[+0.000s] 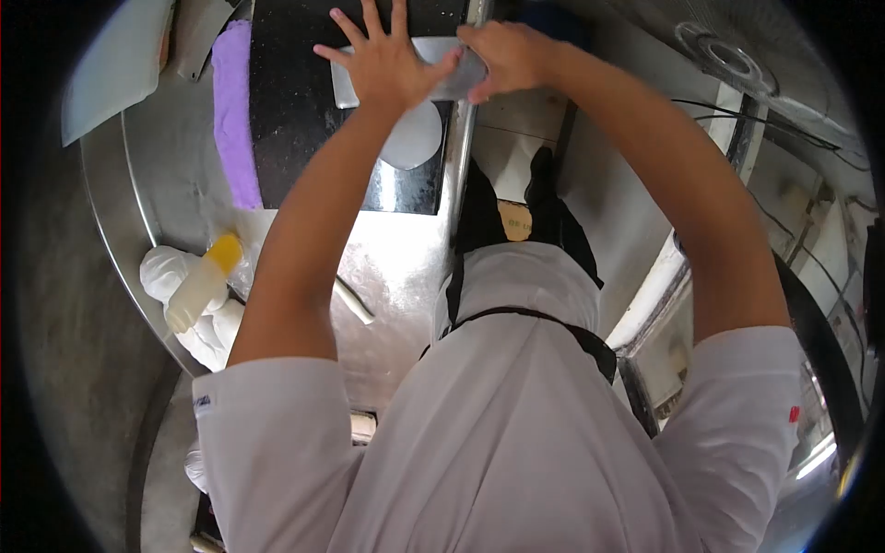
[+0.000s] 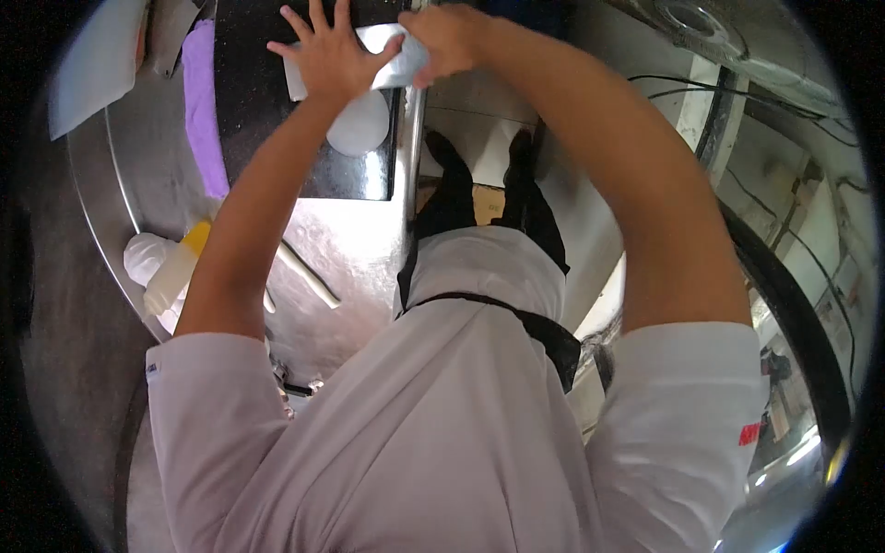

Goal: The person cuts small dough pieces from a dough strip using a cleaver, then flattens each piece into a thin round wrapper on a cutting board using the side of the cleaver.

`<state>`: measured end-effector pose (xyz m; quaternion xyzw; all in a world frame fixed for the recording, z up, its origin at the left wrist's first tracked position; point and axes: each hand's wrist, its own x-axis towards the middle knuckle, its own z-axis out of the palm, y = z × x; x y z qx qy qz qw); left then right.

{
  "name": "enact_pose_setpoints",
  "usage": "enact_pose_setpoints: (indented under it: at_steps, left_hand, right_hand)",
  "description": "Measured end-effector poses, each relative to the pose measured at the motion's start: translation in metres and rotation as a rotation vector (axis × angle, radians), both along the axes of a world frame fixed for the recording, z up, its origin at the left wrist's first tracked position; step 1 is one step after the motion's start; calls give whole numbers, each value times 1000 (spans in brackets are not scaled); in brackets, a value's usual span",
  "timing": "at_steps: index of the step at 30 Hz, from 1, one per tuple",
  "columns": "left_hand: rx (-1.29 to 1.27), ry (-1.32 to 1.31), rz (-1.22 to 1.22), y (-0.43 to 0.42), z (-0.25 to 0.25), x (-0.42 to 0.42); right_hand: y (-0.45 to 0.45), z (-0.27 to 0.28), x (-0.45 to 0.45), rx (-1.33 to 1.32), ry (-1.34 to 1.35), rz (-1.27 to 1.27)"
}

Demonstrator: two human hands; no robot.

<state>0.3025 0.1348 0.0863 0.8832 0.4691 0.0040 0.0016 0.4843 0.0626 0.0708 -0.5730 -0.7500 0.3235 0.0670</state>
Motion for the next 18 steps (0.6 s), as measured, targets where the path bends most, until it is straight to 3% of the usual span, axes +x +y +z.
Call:
enact_pose_setpoints:
  at_steps: [2, 4, 6, 7, 10, 12, 14, 16, 17, 18]
  left_hand:
    - [-152, 80, -7, 13, 3, -1]
    - [-127, 37, -119, 3, -8, -16]
    - [-168, 159, -139, -13, -5, -19]
    - [-171, 153, -135, -5, -8, -10]
    - [-104, 50, -106, -1, -5, 1]
    - [-68, 47, -146, 21, -13, 7]
    - [-133, 81, -243, 27, 9, 9]
    - [-19, -103, -467, 28, -55, -39]
    - [-23, -246, -521, 6, -55, -61]
    - [-89, -210, -536, -11, -55, -81]
  right_hand:
    - [1, -5, -9, -24, 2, -28]
    - [-20, -5, -22, 77, -7, -32]
    - [-44, -2, -27, -169, 33, -106]
    - [-35, -10, -17, -171, 27, -102]
    - [-27, -22, -6, -68, 186, -95]
    - [-3, 0, 2, 7, -33, -85]
    - [-21, -14, -25, 17, 46, -143]
    - [-38, -3, -37, -68, 63, -168]
    - [-60, -6, -51, -137, 140, -131]
    - [-71, -16, -57, -192, 205, -93]
